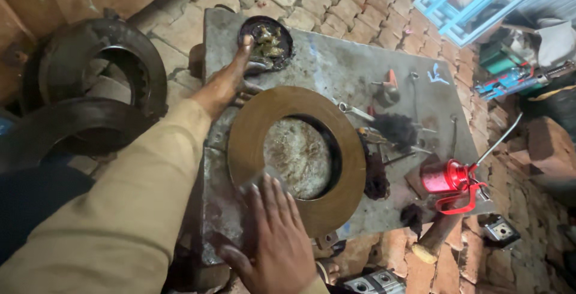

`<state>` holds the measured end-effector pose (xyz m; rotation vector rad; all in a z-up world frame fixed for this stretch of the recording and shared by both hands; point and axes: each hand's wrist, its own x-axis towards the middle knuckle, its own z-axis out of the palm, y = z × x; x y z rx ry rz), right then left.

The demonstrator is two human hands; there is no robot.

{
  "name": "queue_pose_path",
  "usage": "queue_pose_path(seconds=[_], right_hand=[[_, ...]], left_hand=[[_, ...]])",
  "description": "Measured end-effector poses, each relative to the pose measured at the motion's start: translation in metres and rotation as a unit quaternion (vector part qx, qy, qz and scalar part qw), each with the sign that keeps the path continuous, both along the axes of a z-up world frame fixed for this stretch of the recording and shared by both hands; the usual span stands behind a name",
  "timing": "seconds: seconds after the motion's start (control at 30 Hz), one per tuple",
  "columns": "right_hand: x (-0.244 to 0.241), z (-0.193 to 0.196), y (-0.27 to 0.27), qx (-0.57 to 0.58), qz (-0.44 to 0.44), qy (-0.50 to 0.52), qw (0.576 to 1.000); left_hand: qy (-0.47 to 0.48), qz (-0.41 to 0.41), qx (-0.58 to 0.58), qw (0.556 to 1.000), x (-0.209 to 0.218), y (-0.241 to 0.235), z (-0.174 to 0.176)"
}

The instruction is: The person cleans a clutch plate and a pressure plate by hand using a cloth to wipe various surfaces in a workshop environment.

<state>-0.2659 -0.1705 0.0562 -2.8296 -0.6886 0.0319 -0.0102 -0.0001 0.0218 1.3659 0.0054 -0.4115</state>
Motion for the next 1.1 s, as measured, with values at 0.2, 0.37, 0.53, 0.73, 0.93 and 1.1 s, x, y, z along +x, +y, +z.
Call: queue_pose_path(seconds=[0.2,0.37,0.53,0.73,0.93,1.1], right_hand=[[0.078,0.011,0.02,-0.01,0.026,-0.003,1.0],[0.149,0.003,0.004,-0.03,-0.032,0.002,0.999],[0.177,-0.004,-0.047,-0.034,-0.125,0.023,0.991],[0.134,-0.015,-0.111,-0.054,-0.173,0.006,0.983],[0.046,-0.026,-0.113,-0.06,-0.221,-0.017,0.973],[-0.013,-0.019,-0.068,-0.109,-0.189,-0.032,0.975]], left_hand=[[0.04,-0.041,0.015,0.998,0.002,0.0,0.003],[0.061,-0.036,0.035,0.997,0.006,-0.001,-0.001],[0.068,-0.055,0.02,0.996,0.011,0.001,-0.004],[0.042,-0.051,0.016,0.998,0.007,0.002,-0.008],[0.054,-0.041,0.013,0.998,0.011,0.0,-0.009],[0.04,-0.012,0.017,0.999,0.007,-0.001,-0.01]])
